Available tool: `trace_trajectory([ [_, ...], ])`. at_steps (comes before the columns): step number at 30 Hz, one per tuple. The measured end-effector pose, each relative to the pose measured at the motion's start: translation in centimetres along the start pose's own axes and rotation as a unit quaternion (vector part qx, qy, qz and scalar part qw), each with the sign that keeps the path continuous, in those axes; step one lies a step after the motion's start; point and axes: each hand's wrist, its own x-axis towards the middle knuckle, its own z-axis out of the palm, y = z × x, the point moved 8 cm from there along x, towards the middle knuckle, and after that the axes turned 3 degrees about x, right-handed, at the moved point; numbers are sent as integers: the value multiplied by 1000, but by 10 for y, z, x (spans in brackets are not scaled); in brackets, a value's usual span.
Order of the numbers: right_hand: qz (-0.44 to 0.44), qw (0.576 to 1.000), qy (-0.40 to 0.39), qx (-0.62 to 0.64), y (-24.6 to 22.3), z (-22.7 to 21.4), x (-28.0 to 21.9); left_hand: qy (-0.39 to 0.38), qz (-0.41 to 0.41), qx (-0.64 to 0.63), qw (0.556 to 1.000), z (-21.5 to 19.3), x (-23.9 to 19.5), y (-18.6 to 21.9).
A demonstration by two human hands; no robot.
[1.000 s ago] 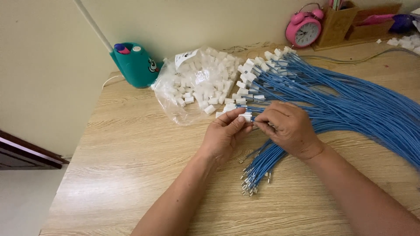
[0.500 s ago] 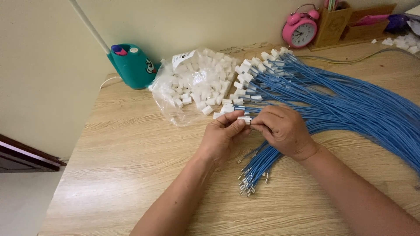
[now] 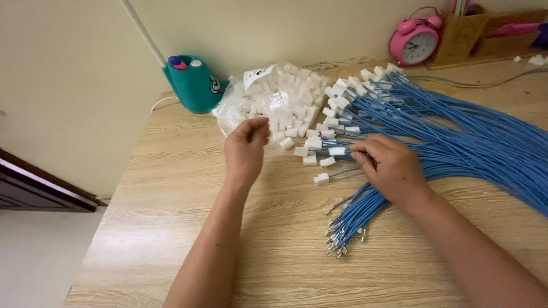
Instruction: The person repeatedly picks up white plastic connectors and blue cables, then inserts the metal ends of the cables into the connectors. The person handles the items by hand and places the assembled cables on the table.
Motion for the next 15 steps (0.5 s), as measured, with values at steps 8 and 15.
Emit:
trace_trajectory([
  [8, -25, 994, -75, -74, -1, 2, 4, -9, 55, 332, 942, -6, 19, -44],
  [15, 135, 880, -451, -63, -5, 28, -10, -118, 89, 356, 923, 28, 7, -26],
])
